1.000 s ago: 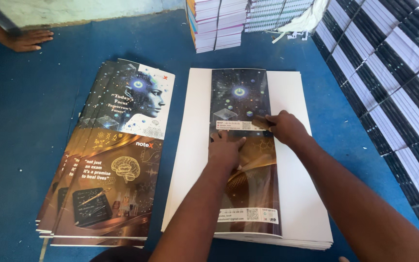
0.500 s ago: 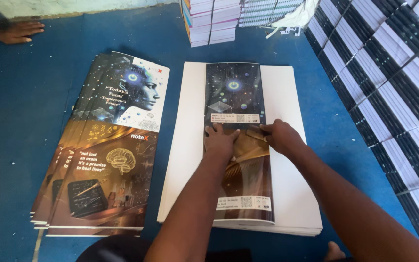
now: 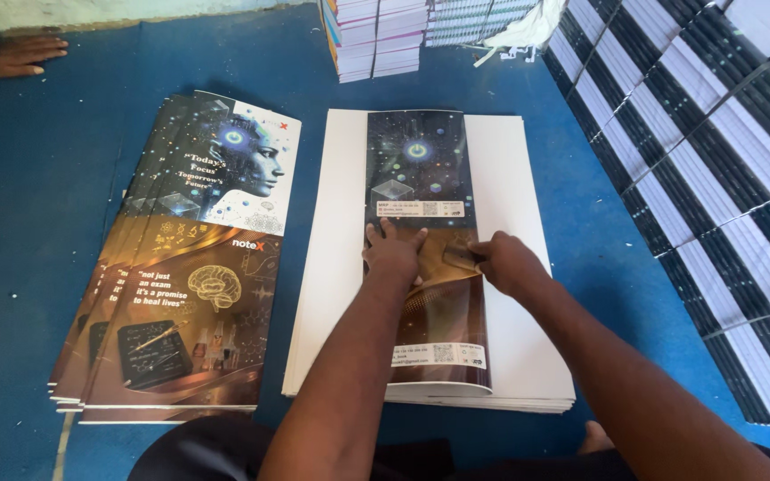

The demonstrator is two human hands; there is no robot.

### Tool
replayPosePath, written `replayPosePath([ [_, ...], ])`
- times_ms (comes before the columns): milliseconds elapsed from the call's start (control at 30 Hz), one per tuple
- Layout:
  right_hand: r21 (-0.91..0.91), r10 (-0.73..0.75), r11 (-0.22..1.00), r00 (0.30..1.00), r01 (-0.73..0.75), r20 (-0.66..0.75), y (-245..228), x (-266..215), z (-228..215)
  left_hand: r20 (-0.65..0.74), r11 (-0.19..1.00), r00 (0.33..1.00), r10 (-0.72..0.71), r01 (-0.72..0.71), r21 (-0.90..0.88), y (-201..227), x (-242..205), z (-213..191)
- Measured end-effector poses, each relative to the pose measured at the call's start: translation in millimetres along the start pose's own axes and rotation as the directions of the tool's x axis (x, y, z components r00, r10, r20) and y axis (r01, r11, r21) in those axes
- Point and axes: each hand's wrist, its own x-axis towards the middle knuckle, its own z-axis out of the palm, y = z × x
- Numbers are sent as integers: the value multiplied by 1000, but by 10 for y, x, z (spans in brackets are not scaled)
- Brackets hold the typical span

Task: The person is sitting on the floor, folding printed covers over stacks of blank paper and using a wooden block to press the spine. They repeat this process for multiple book units, stacking the finished items to the side.

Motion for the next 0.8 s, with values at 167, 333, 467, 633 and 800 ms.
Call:
replayPosePath([
  [167,-13,9,1000,1000,-9,1,-71,-135,-18,15,1000,1000,-15,15,8,6,18,-18],
  [333,-20,13,1000,1000,-13,16,-113,-236,-52,20,1000,1000,-22,22,14,14,-14,-13],
  [467,-38,-7,999,1000,7,9,-76,-228,-40,29,999,999,-41,40,28,57,23,-28],
  [633,-24,-72,997,995,70,-75,10,-157,16,15,998,998,-54,53,20,53,111,-24],
  [800,-66,-81,995,995,77,-58,29,70,-15,-45,999,999,-28,30,43,-16,208,-4],
])
